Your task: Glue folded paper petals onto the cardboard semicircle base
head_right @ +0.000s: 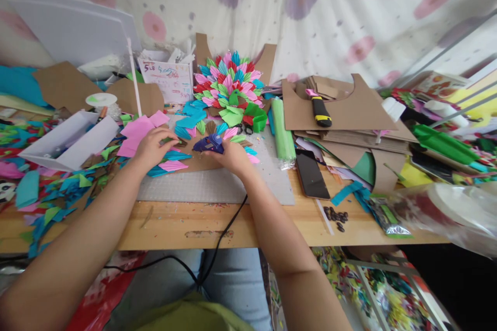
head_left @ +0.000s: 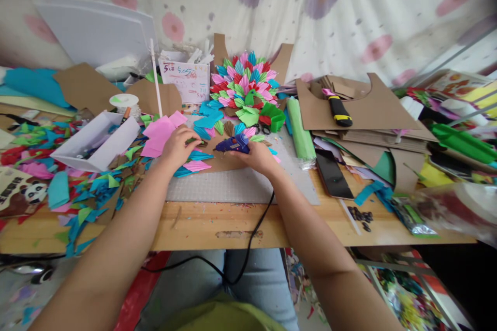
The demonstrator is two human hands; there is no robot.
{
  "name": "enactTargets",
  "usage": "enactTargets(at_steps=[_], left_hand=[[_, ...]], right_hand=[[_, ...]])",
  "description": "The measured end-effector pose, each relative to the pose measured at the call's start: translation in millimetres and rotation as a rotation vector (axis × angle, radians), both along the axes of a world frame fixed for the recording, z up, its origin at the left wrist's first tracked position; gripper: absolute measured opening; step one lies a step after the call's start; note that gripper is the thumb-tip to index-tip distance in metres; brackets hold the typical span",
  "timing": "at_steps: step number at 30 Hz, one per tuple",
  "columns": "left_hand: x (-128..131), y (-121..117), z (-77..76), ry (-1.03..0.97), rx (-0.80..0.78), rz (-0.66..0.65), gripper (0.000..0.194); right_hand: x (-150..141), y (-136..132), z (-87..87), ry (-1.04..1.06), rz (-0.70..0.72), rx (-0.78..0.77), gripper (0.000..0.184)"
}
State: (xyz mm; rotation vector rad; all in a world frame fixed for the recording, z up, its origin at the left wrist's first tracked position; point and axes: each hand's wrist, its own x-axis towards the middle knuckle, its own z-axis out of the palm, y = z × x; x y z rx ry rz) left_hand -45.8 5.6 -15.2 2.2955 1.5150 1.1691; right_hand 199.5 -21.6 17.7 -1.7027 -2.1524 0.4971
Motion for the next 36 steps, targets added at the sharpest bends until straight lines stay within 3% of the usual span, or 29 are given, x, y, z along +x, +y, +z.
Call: enactTargets(at_steps=[5, 9, 13, 16, 23, 36], left_hand=[[1.3, -0.3, -0.7, -0.007, -0.019, -0.003, 0.006], [1.9, -0.8, -0.9, -0.004, -0.015, -0.004, 0.008], [2.5, -0.9, -0.9, 0.001, -0.037, -0.016, 0.008], [3.7, -0.9, -1.7, -0.001, -0.045, -0.007, 0.007], [6.0, -0.7, -0.4, -0.005, -0.062, -0.029, 0.007], [6.0, 0.1, -4.4, 0.010, -0.043, -0.039, 0.009]], right_hand=[[3.7, 2.3, -0.8, 0.047, -0.042, 0.020, 0.042], [14.6, 4.7, 0.6, 0.200, -0.130, 0.012, 0.043], [38.4, 8.6, 4.3, 0.426, -0.251, 0.094, 0.048], [62.3, 12.3, 3.4, 0.474, -0.353, 0.130, 0.051], [98.1, 10.9, -18.9, 0.297, -0.517, 0.107, 0.046], [100.4, 6.5, -31.6, 0.103, -0.612, 0.093, 0.047]])
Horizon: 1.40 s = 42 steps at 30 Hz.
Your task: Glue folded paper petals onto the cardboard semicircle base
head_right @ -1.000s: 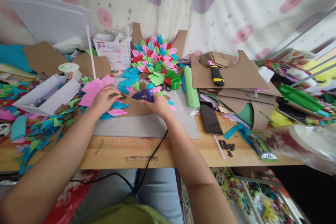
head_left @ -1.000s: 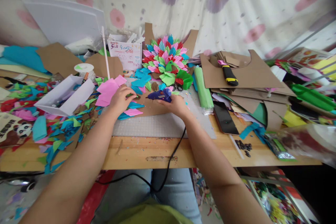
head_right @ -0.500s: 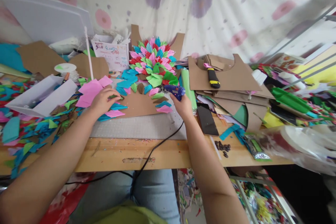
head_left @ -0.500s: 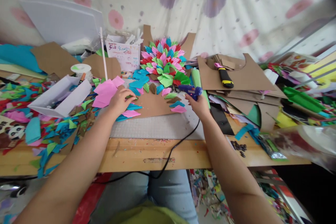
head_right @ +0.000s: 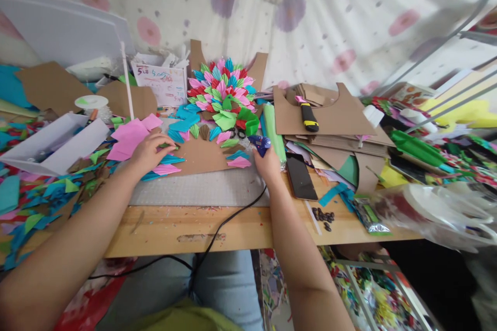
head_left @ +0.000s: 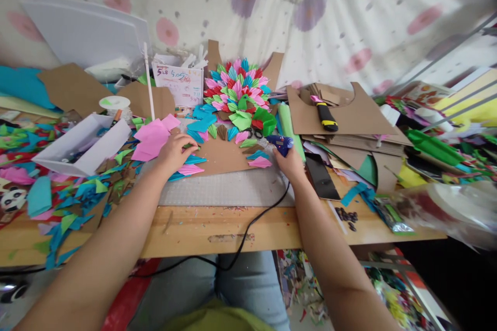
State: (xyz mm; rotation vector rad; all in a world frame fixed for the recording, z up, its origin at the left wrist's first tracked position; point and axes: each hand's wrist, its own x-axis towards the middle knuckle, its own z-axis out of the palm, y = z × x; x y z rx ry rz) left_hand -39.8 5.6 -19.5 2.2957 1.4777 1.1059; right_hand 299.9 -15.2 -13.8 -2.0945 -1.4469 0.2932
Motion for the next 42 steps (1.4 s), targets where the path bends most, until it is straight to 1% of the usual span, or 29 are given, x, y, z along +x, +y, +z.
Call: enactTargets(at_steps=[2, 4, 5, 7, 9, 12, 15, 17, 18, 19, 22, 25, 32, 35, 42], left_hand=[[0.4, 0.4, -0.9, 0.005, -0.008, -0.011, 0.010], [1.4, 0.2, -0.8, 0.010, -0.015, -0.021, 0.010], [2.1, -0.2, -0.5, 0.013, -0.015, -0.024, 0.009], [3.9, -1.5, 0.7, 0.022, -0.011, -0.024, 0.009], [5.9, -3.1, 1.8, 0.034, -0.004, -0.016, 0.010], [8.5, -5.1, 2.5, 0.053, 0.003, -0.007, 0.008], [9.8, -6.1, 1.8, 0.065, 0.010, -0.011, 0.006], [9.8, -6.4, 1.3, 0.083, 0.011, -0.026, 0.006], [9.7, -6.6, 1.2, 0.095, 0.009, -0.032, 0.007], [9.5, -6.8, 1.2, 0.107, 0.006, -0.036, 0.008], [9.0, -7.4, 1.4, 0.128, 0.001, -0.033, 0.011], [9.1, -7.8, 1.5, 0.137, 0.001, -0.025, 0.013], [11.3, -7.4, 2.5, 0.145, -0.016, -0.040, 0.010], [12.2, -7.2, 2.7, 0.132, -0.016, -0.038, 0.009], [9.8, -5.9, 1.5, 0.054, 0.019, 0.022, 0.011]], right_hand=[[-1.4, -3.1, 5.6, -0.026, 0.002, 0.124, 0.058], [-3.5, -7.3, 15.2, -0.096, -0.006, 0.314, 0.067], [-5.5, -9.5, 20.9, -0.143, -0.012, 0.401, 0.068], [-13.5, -13.2, 32.4, -0.220, 0.006, 0.496, 0.058], [-28.3, -14.7, 40.5, -0.245, 0.113, 0.490, 0.044], [-62.3, -11.3, 41.2, -0.147, 0.371, 0.436, 0.030], [-101.5, -2.3, 31.2, 0.000, 0.591, 0.337, 0.032], [-124.9, 4.2, 24.3, 0.019, 0.766, 0.250, 0.035], [-134.9, 6.9, 21.9, 0.011, 0.822, 0.220, 0.035], [-143.5, 9.1, 20.4, 0.000, 0.850, 0.195, 0.034], [-160.9, 12.3, 19.1, -0.043, 0.853, 0.144, 0.033], [-167.7, 12.7, 16.3, -0.044, 0.832, 0.141, 0.033], [-167.3, 14.2, 2.5, -0.029, 0.819, 0.188, 0.036], [-166.6, 14.6, 3.1, -0.047, 0.811, 0.197, 0.034], [-162.4, 12.9, 5.6, -0.077, 0.798, 0.204, 0.032]])
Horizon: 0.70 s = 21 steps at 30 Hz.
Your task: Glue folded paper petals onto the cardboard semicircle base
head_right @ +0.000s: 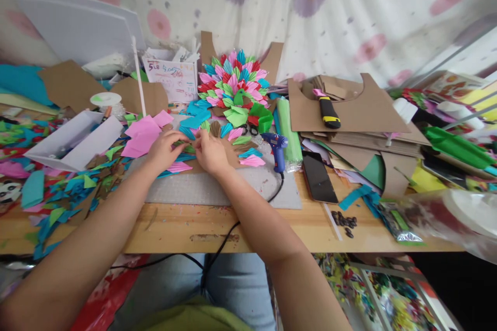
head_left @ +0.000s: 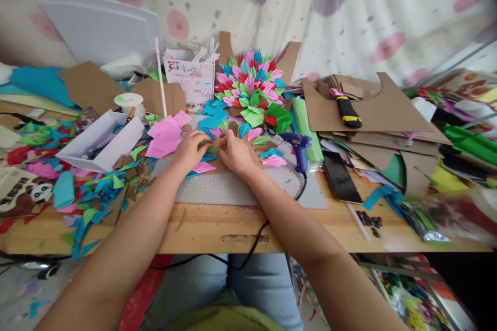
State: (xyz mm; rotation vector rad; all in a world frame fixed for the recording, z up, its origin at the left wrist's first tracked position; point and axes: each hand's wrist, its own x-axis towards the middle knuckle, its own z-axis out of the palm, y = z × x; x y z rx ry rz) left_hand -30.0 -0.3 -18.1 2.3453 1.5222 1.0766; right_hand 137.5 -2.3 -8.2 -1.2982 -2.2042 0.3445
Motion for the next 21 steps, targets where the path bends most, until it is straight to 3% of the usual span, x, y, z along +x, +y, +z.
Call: enactTargets(at_steps=[10, 21], left_hand=[[-10.0, 3.2, -1.1, -0.026, 0.028, 0.052, 0.010], [-18.1, 3.3, 10.0, -0.037, 0.031, 0.196, 0.006]], right_hand=[[-4.5, 1.1, -1.9, -0.083, -0.005, -0.007, 0.031], [-4.0, -1.0, 5.8, -0.199, -0.067, -0.002, 0.029]])
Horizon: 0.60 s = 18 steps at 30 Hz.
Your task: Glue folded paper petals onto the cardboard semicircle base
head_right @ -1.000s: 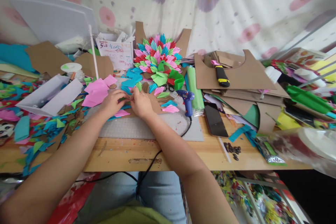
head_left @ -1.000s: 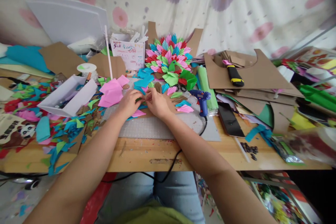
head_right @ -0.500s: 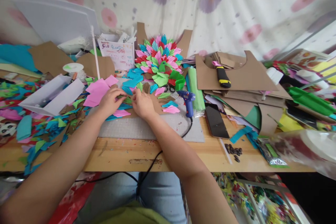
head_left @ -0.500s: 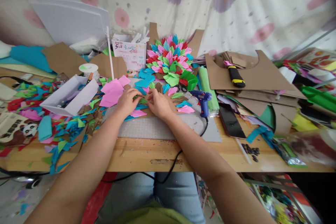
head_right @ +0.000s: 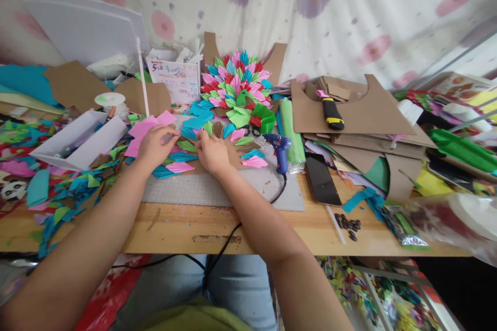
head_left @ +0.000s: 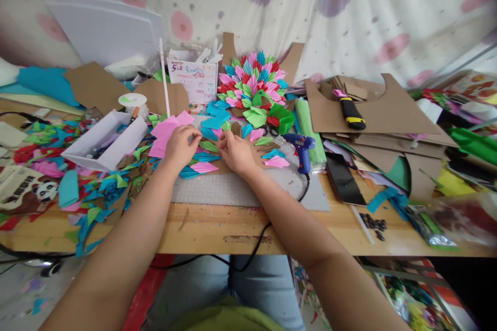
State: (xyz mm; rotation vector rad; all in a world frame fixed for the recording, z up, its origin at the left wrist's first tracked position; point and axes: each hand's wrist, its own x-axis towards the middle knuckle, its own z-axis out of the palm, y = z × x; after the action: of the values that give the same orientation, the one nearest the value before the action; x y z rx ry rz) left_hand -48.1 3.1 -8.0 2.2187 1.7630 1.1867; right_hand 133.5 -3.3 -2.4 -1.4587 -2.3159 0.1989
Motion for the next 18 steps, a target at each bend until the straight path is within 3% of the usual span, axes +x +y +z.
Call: enactTargets(at_steps=[13, 18], left_hand=[[1.1, 0.4, -2.4, 0.023, -0.027, 0.002, 0.007], [1.1, 0.1, -3.9, 0.024, -0.049, -0.090, 0.007]], right_hand=[[0.9, -0.9, 1.6, -0.096, 0.021, 0.013, 0.029], [0.4, -1.7, 3.6, -0.120, 0.031, 0.005, 0.027]])
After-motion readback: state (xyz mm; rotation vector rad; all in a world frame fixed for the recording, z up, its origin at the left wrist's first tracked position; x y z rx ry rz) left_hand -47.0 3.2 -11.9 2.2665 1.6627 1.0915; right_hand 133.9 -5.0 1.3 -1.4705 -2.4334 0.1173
